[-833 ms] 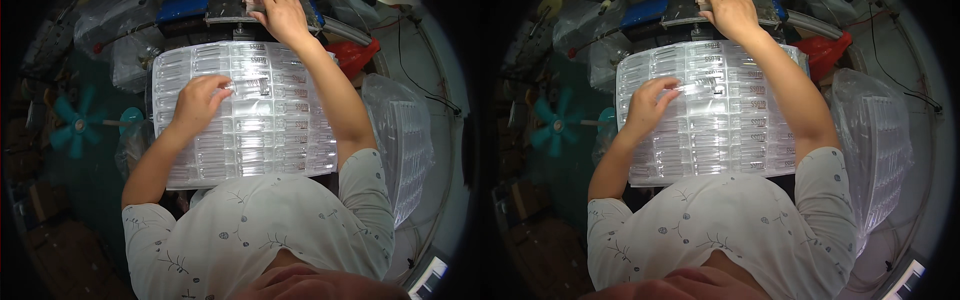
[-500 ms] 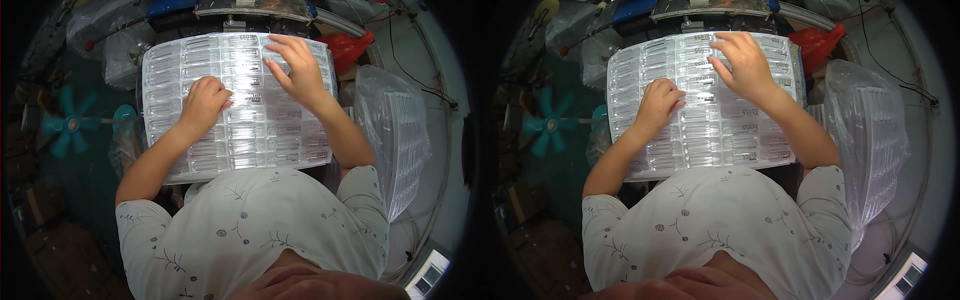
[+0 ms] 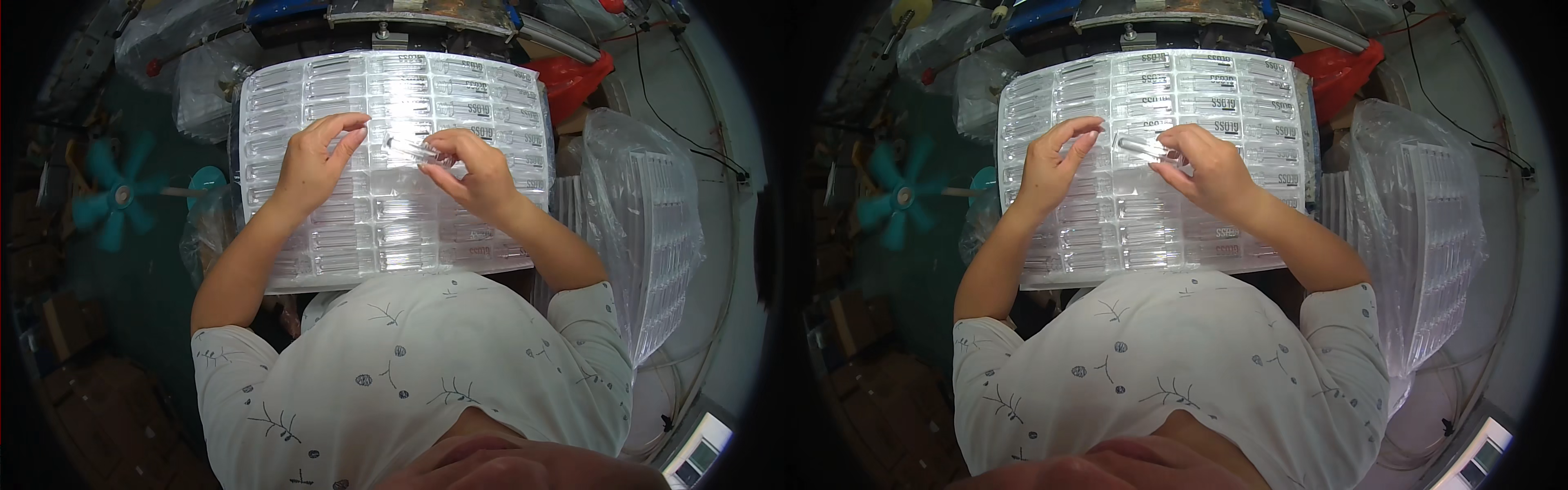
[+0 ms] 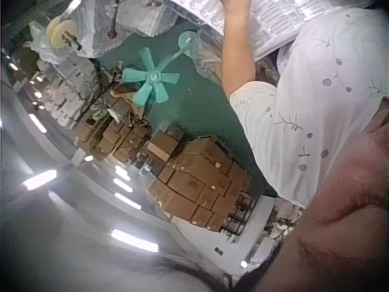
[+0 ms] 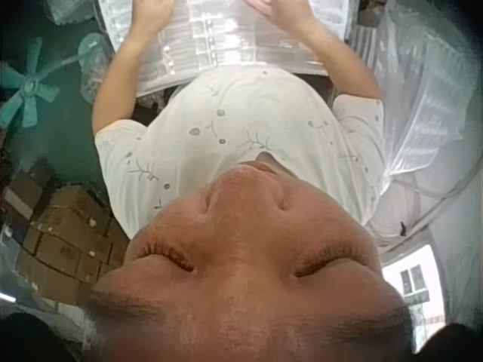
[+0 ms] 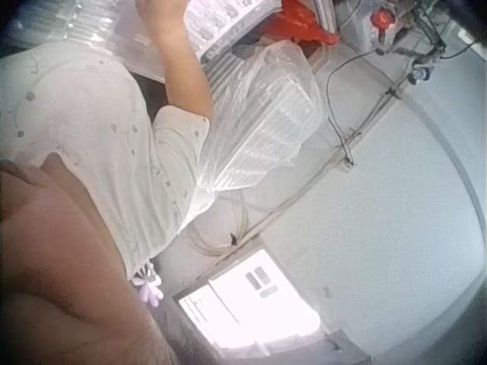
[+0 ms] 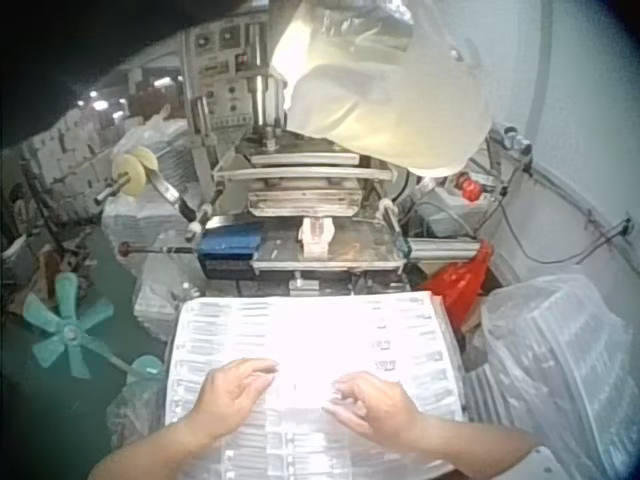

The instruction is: The person repeatedly picks up small, clear plastic containers from a large stack, separates them, and places them into a machine or fixture at the top of the frame. The person handles the containers one by one, inspecting them briefly before processing. The task involves repetitive pick-and-place actions with a focus on handling the plastic items.

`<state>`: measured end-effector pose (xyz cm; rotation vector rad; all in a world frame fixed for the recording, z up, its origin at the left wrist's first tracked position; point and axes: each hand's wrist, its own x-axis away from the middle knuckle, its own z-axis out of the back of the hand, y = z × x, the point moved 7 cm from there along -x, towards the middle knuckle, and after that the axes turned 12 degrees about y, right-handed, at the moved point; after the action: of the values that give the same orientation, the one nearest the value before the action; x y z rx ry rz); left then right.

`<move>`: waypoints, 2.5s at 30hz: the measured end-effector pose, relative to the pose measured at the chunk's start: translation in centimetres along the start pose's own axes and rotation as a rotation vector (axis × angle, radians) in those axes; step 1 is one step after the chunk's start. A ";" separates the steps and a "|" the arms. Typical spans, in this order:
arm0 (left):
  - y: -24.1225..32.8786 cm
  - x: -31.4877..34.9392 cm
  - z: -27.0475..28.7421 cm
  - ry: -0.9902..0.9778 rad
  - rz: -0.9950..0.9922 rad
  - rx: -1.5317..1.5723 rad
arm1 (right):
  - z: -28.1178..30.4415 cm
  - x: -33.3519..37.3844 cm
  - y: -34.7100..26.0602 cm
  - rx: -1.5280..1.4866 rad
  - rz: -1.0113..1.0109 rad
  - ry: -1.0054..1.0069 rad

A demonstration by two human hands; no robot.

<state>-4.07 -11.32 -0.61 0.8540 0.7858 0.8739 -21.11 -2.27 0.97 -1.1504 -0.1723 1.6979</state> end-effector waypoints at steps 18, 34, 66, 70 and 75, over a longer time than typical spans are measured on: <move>2.1 -2.4 -3.3 -0.045 0.060 0.588 | 0.9 -0.9 0.5 -0.208 -0.020 0.220; 0.9 -3.7 -4.1 0.003 0.191 0.502 | 0.7 -0.2 0.6 -0.256 0.009 0.233; 3.9 -9.7 2.4 0.519 -0.264 -0.395 | 0.7 -17.0 4.6 0.495 0.596 0.503; 1.3 -5.8 4.3 0.372 -0.190 -0.221 | -1.6 -18.3 7.9 0.554 0.515 0.415; 2.5 -1.2 1.4 0.055 -0.167 -0.121 | -1.4 -18.1 9.0 0.496 0.389 0.308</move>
<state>-4.22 -11.80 2.45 0.6508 0.8313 0.7910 -25.86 -21.38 5.79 -1.0864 0.6678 1.7276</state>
